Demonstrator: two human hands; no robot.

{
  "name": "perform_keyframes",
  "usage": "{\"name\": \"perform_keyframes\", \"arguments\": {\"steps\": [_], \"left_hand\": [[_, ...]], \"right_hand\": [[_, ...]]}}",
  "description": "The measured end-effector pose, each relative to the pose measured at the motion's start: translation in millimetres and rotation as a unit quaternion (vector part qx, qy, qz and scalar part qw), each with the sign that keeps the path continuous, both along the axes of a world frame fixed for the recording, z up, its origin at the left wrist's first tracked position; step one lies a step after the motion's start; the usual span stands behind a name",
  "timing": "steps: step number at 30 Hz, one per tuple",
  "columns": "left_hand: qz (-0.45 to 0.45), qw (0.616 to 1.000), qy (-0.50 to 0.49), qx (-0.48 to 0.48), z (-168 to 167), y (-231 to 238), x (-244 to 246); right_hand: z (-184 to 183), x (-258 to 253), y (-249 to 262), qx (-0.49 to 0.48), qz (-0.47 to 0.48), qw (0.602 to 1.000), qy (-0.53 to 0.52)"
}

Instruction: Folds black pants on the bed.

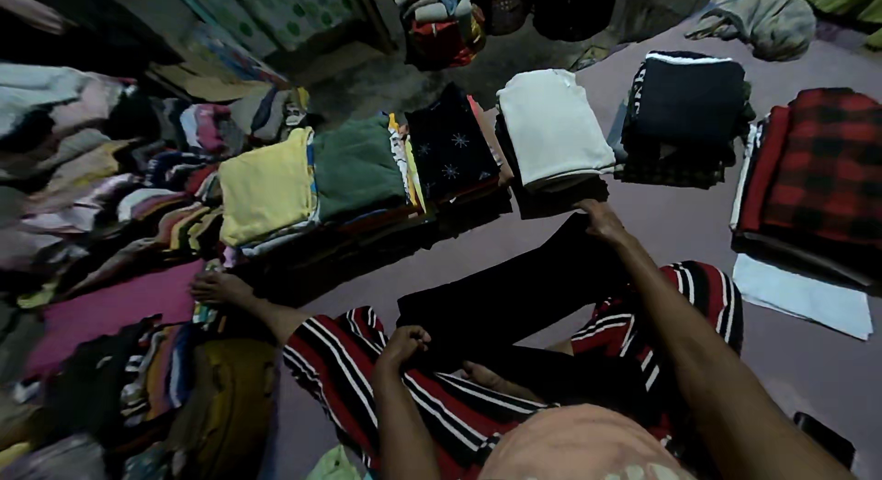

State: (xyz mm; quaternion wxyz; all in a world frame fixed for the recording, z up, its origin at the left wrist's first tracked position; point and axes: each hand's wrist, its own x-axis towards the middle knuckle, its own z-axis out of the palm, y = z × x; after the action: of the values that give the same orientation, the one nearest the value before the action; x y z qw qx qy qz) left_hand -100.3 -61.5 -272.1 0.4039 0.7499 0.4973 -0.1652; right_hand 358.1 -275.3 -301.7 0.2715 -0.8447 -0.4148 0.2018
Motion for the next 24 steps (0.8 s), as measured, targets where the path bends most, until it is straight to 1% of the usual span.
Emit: {"name": "perform_keyframes", "arguments": {"steps": [2,3,5,7,9,11,14,16,17,19,21,22,23,24], "left_hand": [[0.003,1.0,0.005,-0.003,0,-1,0],[0.004,1.0,0.007,-0.005,0,-1,0],[0.01,1.0,0.011,-0.009,-1,0,0],[0.013,1.0,0.01,-0.011,-4,2,-1],[0.013,1.0,0.013,-0.014,-4,3,-2],[0.01,1.0,0.016,-0.015,-4,3,-2],[0.0,1.0,0.011,-0.013,-5,4,-3],[-0.001,1.0,0.003,-0.014,-7,5,-3],[0.002,1.0,0.001,-0.016,-7,4,-2],[0.005,1.0,0.003,-0.019,-7,4,-3],[0.002,1.0,0.009,-0.021,-6,5,-2],[-0.002,1.0,0.013,-0.022,-6,5,-1],[-0.009,1.0,0.017,-0.019,-7,6,-1],[-0.012,1.0,0.022,-0.017,-8,6,0]], "right_hand": [[-8,5,16,-0.023,0.122,0.992,-0.025],[-5,3,23,-0.059,0.171,0.983,-0.025],[2,-1,34,-0.153,0.226,0.961,-0.04],[9,2,39,-0.218,0.239,0.943,-0.083],[19,7,37,-0.261,0.228,0.93,-0.122],[22,16,30,-0.273,0.211,0.927,-0.149],[17,28,12,-0.224,0.217,0.927,-0.21],[28,24,-2,-0.203,0.225,0.927,-0.22],[37,18,-11,-0.213,0.222,0.93,-0.204],[56,2,-29,-0.277,0.197,0.928,-0.15],[76,-15,-43,-0.357,0.131,0.922,-0.069],[80,-18,-47,-0.382,0.087,0.919,-0.043],[79,-17,-51,-0.389,0.046,0.919,-0.037],[74,-11,-55,-0.371,0.014,0.927,-0.045]]}}
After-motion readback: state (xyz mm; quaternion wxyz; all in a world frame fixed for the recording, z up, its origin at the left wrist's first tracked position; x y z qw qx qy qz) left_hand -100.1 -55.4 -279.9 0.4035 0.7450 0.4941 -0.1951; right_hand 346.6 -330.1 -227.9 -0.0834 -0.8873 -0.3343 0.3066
